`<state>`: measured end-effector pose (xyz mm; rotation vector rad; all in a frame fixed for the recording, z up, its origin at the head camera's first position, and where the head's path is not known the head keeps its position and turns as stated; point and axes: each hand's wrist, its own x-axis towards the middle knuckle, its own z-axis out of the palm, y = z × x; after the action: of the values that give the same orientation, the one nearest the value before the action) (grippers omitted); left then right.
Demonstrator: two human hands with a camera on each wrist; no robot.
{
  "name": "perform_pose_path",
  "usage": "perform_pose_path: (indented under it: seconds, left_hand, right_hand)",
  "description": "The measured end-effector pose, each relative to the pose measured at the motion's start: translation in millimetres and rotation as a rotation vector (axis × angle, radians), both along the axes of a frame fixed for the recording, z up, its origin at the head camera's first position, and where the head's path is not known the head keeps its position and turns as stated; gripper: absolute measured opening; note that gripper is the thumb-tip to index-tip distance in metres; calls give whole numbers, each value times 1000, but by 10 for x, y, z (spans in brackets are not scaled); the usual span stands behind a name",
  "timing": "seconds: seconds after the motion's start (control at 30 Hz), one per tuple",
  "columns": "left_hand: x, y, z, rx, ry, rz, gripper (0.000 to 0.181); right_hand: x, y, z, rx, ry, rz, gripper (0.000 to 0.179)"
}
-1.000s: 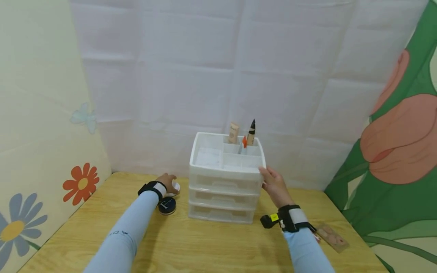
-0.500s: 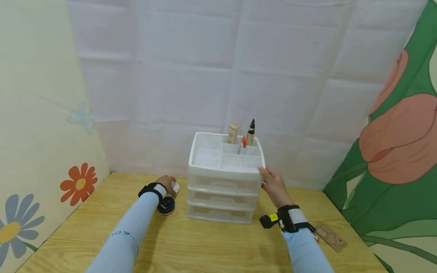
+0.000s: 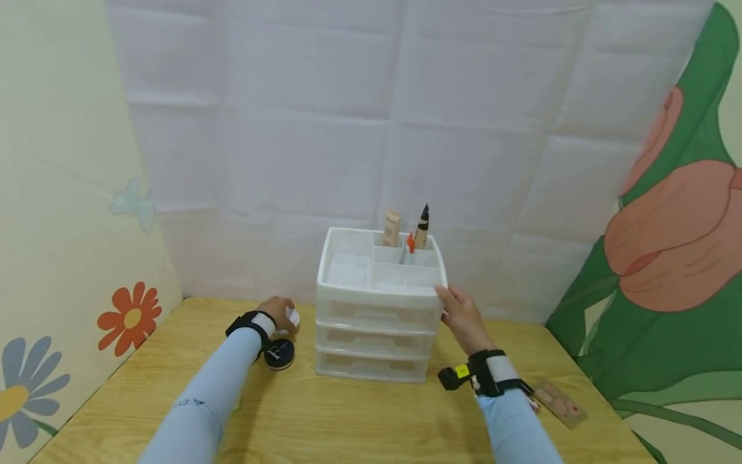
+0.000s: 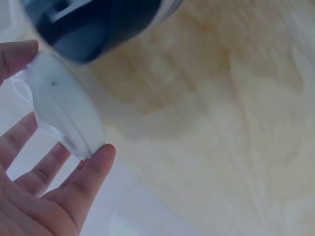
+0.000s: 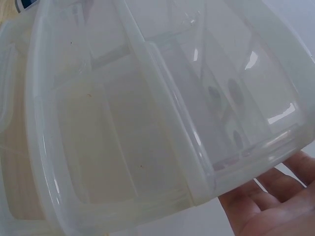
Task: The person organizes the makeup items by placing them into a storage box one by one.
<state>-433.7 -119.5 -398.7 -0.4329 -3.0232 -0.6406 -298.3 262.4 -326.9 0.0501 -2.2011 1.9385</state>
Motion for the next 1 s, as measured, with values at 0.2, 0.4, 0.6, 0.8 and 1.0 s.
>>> perform_pose_path:
  seconds: [0.2, 0.4, 0.6, 0.8, 1.0]
  left_hand:
    - [12, -108, 265, 5, 36, -56, 55]
    - [121, -226, 557, -22, 59, -122, 54]
    - [284, -313, 756, -83, 29, -156, 56]
    - [522, -305, 986, -118, 25, -198, 57]
    - [768, -296, 1219, -140, 22, -296, 56]
  right_hand:
    - [-14, -6, 17, 20, -10, 1, 67]
    - [-7, 7, 47, 22, -12, 9, 69]
    - [-10, 1, 32, 13, -17, 18, 69]
    - [-19, 8, 4, 13, -26, 25, 72]
    - [-13, 2, 16, 25, -38, 23, 73]
